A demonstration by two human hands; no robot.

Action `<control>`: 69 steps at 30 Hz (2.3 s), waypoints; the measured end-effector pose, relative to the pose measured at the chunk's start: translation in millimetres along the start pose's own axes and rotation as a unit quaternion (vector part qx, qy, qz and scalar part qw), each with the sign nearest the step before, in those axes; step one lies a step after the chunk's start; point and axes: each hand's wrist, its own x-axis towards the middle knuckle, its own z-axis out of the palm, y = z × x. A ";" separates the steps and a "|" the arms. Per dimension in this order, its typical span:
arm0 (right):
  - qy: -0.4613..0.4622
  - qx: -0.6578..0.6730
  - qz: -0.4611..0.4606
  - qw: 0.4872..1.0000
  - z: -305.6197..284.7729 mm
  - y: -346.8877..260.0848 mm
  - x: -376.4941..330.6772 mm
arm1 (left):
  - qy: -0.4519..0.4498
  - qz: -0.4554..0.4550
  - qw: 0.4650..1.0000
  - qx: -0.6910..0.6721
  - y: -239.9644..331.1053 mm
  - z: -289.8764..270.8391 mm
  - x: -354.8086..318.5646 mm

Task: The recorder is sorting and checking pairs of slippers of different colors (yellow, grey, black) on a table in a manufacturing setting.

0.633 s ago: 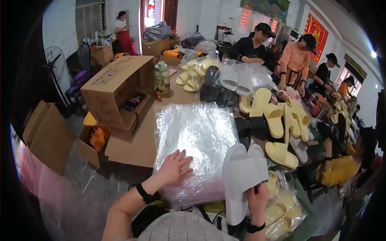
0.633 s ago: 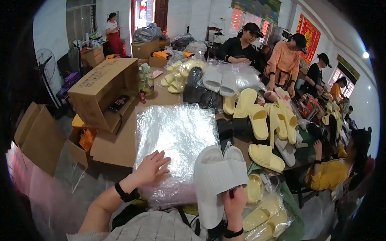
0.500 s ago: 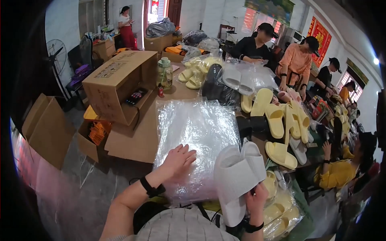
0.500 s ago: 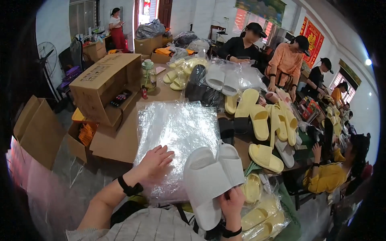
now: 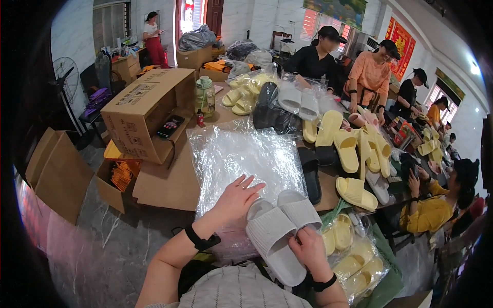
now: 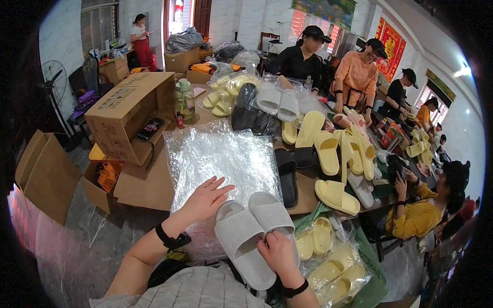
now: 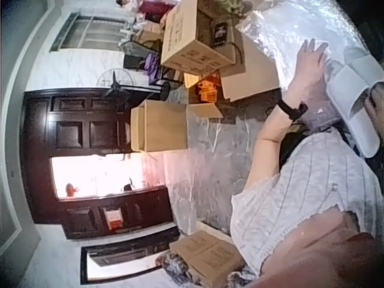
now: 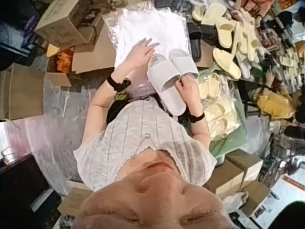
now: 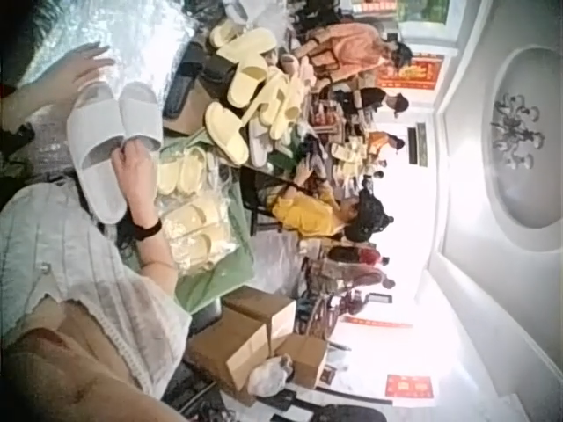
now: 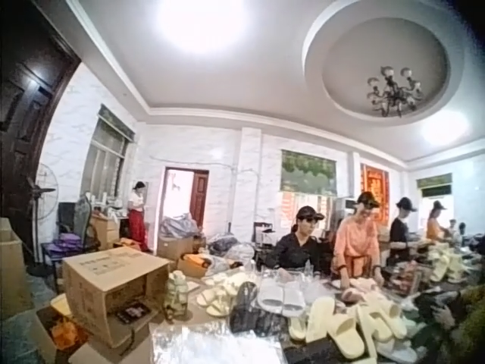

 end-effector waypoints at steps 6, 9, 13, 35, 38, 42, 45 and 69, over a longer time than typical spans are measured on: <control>0.004 0.009 -0.036 0.999 2.5 -11.7 11.6 | -0.028 -0.088 0.991 0.096 5.9 -13.7 -5.7; -0.002 0.002 -0.020 1.000 5.6 -11.6 12.8 | -0.036 -0.169 0.977 0.127 -12.3 -16.5 -19.5; -0.001 -0.001 -0.010 1.000 13.5 -6.2 8.0 | -0.051 -0.120 0.985 0.111 -26.6 -10.7 -34.9; -0.026 0.052 -0.098 0.994 -13.2 -15.7 -10.0 | 0.026 -0.101 0.994 -0.035 -5.0 -11.4 -22.4; -0.018 0.009 -0.075 0.997 -10.6 -9.3 -5.9 | 0.011 -0.086 0.995 -0.058 9.2 -22.9 -18.1; 0.008 -0.028 -0.036 0.999 -11.0 -19.4 8.7 | 0.018 0.039 0.999 0.006 13.6 -22.4 -20.8; 0.040 -0.024 -0.042 0.998 1.5 -21.9 19.3 | 0.001 0.091 0.996 -0.008 28.2 -24.2 -18.7; 0.104 0.006 0.011 0.995 93.6 -7.9 133.1 | -0.069 0.120 0.981 -0.134 38.4 -53.2 -41.6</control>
